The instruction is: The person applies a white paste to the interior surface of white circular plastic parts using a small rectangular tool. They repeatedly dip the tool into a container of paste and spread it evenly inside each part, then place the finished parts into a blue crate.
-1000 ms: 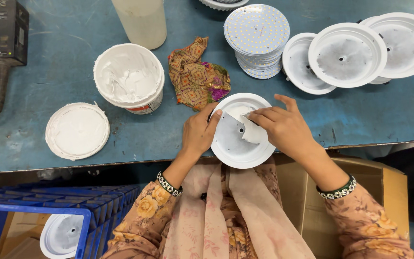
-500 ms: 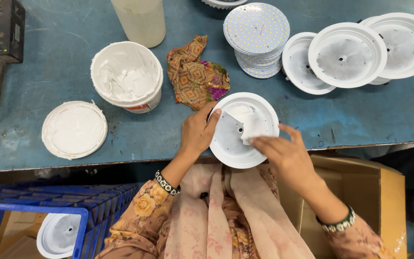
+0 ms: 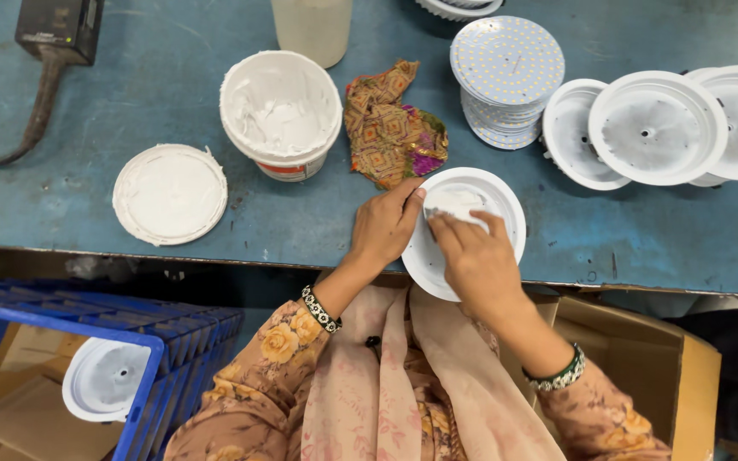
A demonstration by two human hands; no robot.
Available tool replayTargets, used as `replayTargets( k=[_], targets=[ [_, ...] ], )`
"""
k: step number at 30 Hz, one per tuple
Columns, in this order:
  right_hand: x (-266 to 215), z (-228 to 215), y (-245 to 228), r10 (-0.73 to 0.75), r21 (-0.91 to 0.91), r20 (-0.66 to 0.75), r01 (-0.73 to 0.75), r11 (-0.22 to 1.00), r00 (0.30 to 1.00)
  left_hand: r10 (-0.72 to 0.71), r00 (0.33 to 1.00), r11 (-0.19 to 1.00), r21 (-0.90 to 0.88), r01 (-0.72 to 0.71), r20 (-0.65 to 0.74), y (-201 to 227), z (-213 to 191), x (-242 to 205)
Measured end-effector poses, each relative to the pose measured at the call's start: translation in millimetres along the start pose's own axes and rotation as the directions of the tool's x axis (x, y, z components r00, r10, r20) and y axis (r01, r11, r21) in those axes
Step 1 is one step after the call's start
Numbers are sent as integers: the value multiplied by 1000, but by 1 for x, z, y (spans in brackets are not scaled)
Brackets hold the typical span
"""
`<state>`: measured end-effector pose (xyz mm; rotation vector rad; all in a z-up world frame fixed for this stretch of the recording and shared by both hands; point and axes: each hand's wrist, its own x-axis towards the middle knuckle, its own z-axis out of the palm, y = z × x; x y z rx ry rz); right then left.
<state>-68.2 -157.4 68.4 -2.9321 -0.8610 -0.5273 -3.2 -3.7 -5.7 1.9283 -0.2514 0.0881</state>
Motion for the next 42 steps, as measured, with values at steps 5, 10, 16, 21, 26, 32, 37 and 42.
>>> replayTargets(
  k=[5, 10, 16, 21, 26, 32, 37, 42],
  targets=[
    [-24, -2, -23, -117, -11, 85, 119, 993, 989, 22, 1000, 1000, -5, -22, -7, -4, 1, 0],
    [-47, -15, -20, -210, -45, 150, 219, 975, 966, 36, 999, 999, -23, -36, -8, -5, 2, -1],
    [-31, -26, 18, -109, 146, 37, 103, 984, 993, 49, 999, 999, -19, -49, -16, -2, 0, -2],
    [7, -17, 48, 7, 19, -53, -6, 1000, 999, 32, 1000, 999, -15, -32, -2, 2, -2, -1],
    [7, -10, 43, -10, -38, 62, 12, 999, 998, 40, 999, 999, -23, -40, -2, 1, -2, -1],
    [-23, -14, 19, -88, 49, 16, 87, 995, 996, 50, 999, 999, -3, -50, -21, 0, 2, 0],
    [-18, -22, 43, 39, 146, -43, -33, 989, 998, 21, 1000, 1000, -19, -21, -12, -2, -1, -1],
    [-31, -29, 66, 481, 526, -61, -381, 760, 875, 12, 993, 996, -89, -23, -114, -1, 4, -5]
  ],
)
